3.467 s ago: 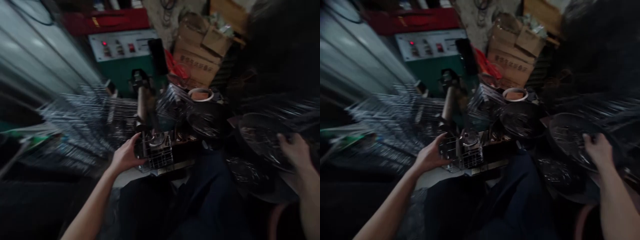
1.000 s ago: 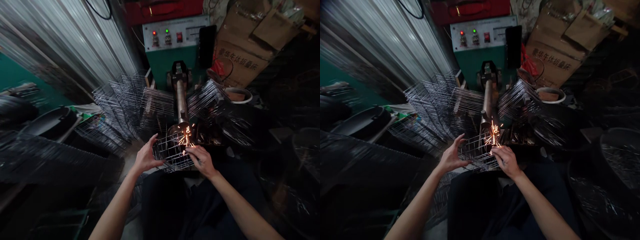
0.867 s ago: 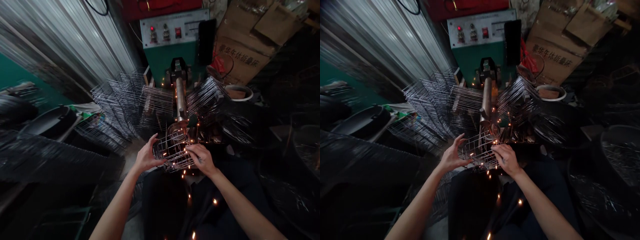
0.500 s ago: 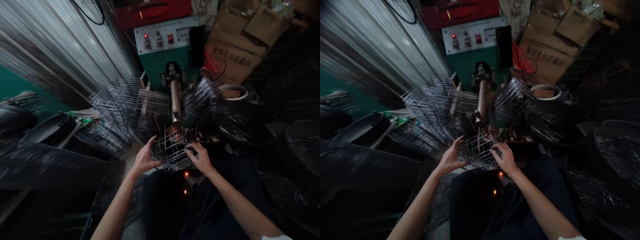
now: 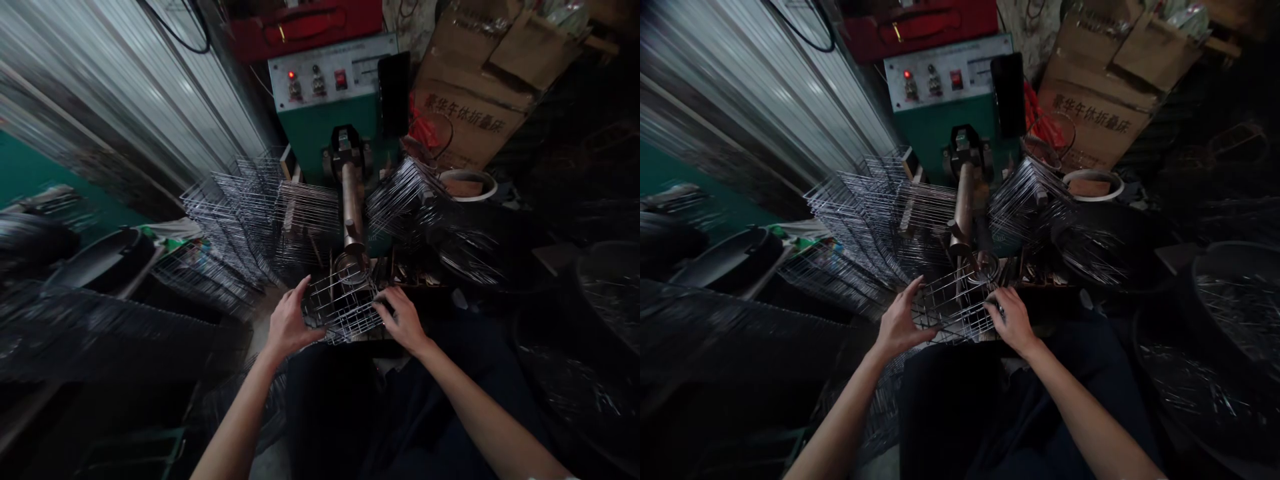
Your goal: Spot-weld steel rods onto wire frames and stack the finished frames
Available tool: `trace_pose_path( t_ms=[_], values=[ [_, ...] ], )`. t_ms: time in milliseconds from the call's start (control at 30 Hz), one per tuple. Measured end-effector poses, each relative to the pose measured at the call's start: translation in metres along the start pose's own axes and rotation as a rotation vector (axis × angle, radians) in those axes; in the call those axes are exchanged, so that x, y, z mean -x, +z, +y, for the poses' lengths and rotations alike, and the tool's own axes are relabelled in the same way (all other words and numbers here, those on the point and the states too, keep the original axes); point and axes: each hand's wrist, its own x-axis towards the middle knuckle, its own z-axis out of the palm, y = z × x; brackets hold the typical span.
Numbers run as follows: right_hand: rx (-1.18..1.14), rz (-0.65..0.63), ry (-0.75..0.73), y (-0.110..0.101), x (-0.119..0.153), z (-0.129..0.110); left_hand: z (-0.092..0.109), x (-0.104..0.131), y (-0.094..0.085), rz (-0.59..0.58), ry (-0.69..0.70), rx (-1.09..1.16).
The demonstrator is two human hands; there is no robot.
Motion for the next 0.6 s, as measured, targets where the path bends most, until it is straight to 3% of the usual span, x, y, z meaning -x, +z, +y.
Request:
trace_pose_path(
  t_ms=[200, 400, 600],
  values=[
    [0.038, -0.068, -0.015, 0.003, 0.023, 0.020, 0.008, 0.024, 0.021, 0.196, 0.091, -0.146],
    [0.064, -0.079, -0.034, 0.003, 0.043, 0.034, 0.006, 0.049, 0.046, 0.291, 0.121, -0.181],
    [0.059, -0.040, -0.060, 0.007, 0.050, 0.039, 0.004, 0.062, 0.057, 0.359, 0.172, -0.200]
  ],
)
